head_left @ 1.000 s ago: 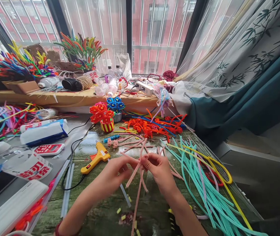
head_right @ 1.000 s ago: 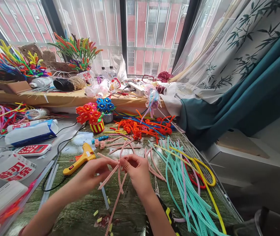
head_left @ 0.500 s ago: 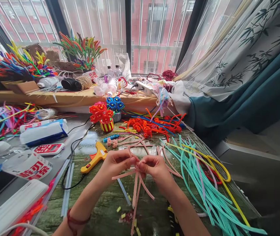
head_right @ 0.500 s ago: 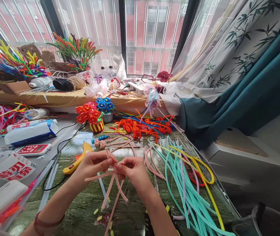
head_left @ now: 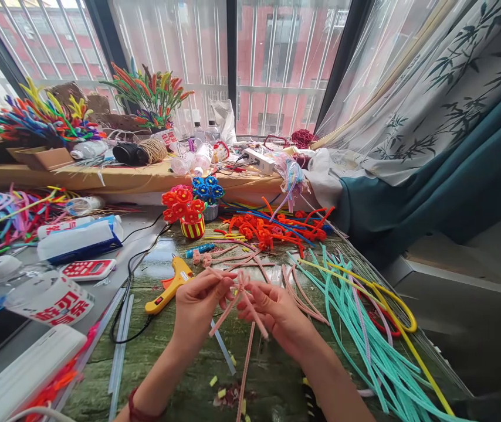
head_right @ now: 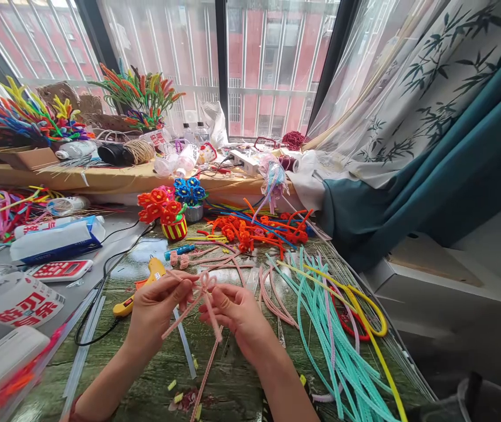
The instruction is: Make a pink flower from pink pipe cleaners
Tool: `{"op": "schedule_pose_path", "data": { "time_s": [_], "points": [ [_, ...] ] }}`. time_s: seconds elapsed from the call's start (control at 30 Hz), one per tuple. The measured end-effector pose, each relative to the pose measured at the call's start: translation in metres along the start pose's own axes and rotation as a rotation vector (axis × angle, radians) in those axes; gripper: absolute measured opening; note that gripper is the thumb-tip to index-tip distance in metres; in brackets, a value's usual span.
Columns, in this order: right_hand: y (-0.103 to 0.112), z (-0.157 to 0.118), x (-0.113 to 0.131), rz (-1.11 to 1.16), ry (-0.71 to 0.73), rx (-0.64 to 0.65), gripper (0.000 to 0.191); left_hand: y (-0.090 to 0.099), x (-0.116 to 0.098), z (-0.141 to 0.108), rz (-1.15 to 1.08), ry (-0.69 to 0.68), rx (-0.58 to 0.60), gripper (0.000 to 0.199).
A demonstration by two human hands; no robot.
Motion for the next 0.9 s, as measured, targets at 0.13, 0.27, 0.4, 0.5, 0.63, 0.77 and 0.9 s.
{"op": "schedule_pose_path", "data": {
  "time_s": [0.13,0.27,0.4,0.5,0.63,0.77,0.9],
  "points": [
    [-0.002,0.003,-0.005,0.035,0.073,-0.016,0.038,-0.004,-0.005,-0.004,0.013,-0.077,-0.021,0.014],
    [-0.004,0.004,-0.007,0.04,0.1,-0.034,0.03,-0.003,-0.003,-0.005,0.012,-0.067,0.083,0.022],
    [-0.002,0.002,-0.002,0.002,0.116,-0.105,0.026,-0.003,0.006,-0.004,-0.105,0.052,0.18,0.031],
    [-0.004,-0.001,0.003,0.112,0.075,-0.077,0.027,-0.004,0.009,-0.003,-0.213,0.135,0.13,0.036],
    [-0.008,-0.005,0.008,0.238,0.064,0.019,0.031,-0.006,0.01,-0.004,-0.345,0.235,0.03,0.039],
    [-0.011,-0.009,0.009,0.252,0.041,0.109,0.031,-0.007,0.012,-0.005,-0.465,0.349,-0.004,0.039],
    [-0.015,-0.011,0.008,0.227,-0.002,0.183,0.036,-0.006,0.014,-0.005,-0.518,0.431,-0.032,0.041]
  ]
}}
Point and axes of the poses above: each hand's wrist, its own z-axis towards the middle knuckle, its own y-axis out of the back of the hand, x = y × z, the point moved 3 cm from there along z, towards the middle knuckle
